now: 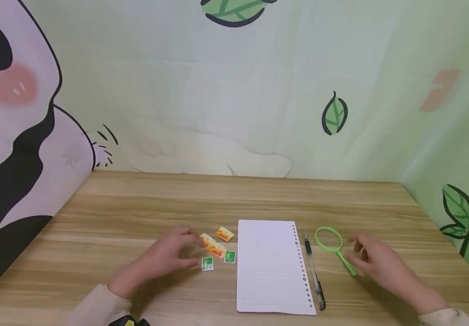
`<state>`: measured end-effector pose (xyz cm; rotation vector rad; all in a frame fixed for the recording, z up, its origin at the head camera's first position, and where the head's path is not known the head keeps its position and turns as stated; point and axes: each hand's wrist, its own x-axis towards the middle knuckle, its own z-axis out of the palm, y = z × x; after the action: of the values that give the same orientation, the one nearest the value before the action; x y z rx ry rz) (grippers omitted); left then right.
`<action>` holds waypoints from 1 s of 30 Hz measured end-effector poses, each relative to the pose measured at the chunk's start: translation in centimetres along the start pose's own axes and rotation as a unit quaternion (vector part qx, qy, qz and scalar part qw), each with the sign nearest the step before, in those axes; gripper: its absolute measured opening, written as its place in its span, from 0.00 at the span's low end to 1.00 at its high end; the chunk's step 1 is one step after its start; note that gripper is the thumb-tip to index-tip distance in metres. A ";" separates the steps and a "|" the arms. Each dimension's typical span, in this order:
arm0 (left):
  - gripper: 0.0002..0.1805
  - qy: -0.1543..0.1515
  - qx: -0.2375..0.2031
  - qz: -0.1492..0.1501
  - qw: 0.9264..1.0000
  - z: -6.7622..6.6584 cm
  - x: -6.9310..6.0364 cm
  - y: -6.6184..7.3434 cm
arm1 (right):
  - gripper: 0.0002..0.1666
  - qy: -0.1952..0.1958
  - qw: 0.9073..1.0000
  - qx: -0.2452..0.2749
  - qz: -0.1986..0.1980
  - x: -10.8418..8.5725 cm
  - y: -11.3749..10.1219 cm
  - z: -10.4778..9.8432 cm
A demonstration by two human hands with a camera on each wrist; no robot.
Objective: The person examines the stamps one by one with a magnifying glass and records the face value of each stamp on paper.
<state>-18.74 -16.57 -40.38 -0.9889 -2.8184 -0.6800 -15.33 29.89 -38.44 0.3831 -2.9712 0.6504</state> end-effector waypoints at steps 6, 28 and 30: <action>0.17 0.004 0.006 -0.001 1.000 0.6 -0.1 -0.3 | 0.18 -0.009 1.000 0.005 -0.005 -0.4 0.3 0.8; 0.10 0.015 0.008 0.027 0.999 1.7 -0.3 -0.8 | 0.11 -0.002 0.998 -0.050 -0.027 -0.4 0.5 2.0; 0.10 0.015 0.006 0.028 0.999 1.7 -0.3 -0.8 | 0.11 -0.005 0.998 -0.054 -0.026 -0.4 0.5 2.1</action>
<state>-18.91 -16.54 -42.26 -1.0417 -2.7547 -0.6642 -15.09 29.54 -40.58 0.4538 -2.9777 0.4808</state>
